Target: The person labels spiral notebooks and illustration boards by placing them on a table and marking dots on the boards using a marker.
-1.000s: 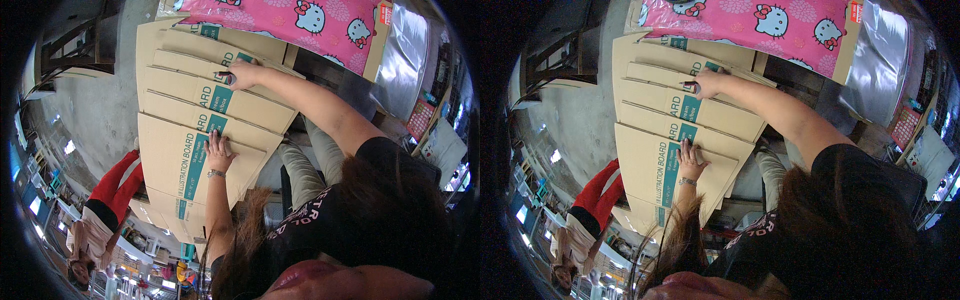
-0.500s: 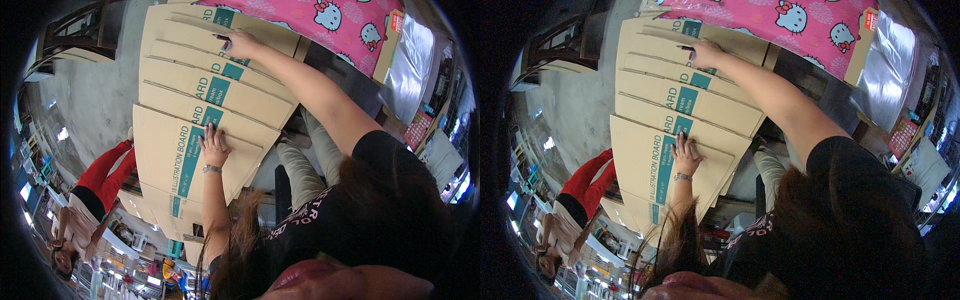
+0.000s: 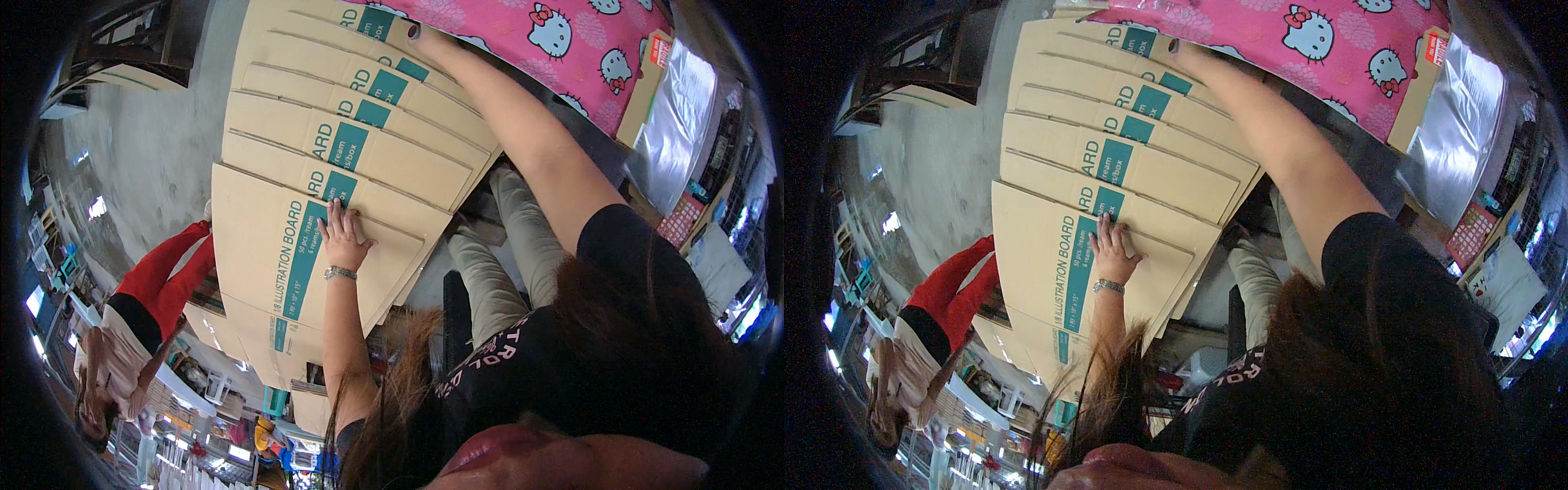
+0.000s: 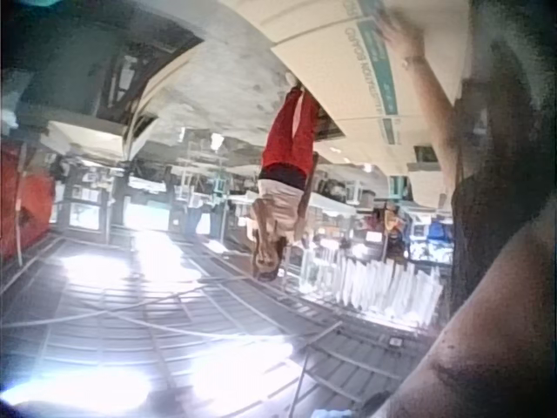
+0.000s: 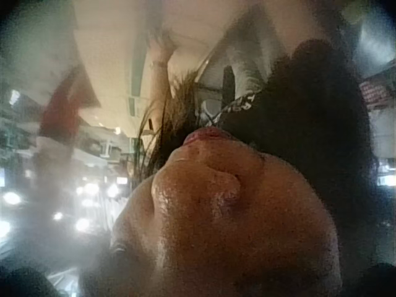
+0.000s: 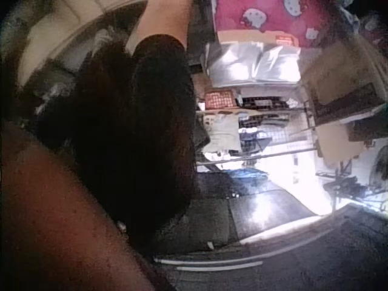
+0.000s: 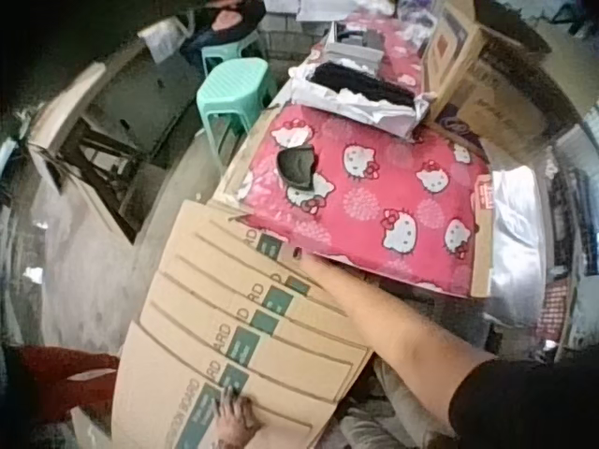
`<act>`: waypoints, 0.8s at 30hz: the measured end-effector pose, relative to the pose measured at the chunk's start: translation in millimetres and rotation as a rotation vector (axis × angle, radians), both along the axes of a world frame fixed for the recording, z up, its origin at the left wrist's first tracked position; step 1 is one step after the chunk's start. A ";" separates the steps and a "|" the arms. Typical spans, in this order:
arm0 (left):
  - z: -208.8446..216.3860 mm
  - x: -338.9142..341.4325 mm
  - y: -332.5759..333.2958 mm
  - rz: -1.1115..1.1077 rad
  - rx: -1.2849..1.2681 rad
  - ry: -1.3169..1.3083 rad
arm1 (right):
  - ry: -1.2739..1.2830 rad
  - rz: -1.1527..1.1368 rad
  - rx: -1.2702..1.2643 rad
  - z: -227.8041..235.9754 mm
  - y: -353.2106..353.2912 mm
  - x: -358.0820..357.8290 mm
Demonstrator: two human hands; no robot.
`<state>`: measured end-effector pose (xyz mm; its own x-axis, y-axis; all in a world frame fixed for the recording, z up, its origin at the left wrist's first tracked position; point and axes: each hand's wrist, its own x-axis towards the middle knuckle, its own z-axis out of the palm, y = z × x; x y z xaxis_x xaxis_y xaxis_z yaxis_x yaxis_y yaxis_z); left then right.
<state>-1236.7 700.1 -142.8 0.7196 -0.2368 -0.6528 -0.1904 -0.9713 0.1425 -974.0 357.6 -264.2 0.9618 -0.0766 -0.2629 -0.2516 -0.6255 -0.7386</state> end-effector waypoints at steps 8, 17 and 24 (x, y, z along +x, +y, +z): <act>2.7 -5.0 4.7 -0.042 0.008 -0.001 | 0.023 0.106 -0.066 -3.0 -41.4 -37.3; 11.7 3.7 0.1 -0.102 0.082 0.044 | -0.150 0.168 -0.307 38.5 -0.4 -79.1; 17.6 7.7 -18.7 -0.055 0.174 0.076 | -0.104 0.010 -0.293 24.5 -7.8 -62.6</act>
<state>-1229.0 681.4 -125.2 0.6560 -0.1538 -0.7390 -0.2392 -0.9709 -0.0103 -1036.6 349.8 -239.6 0.9834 -0.1246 -0.1316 -0.1769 -0.8177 -0.5477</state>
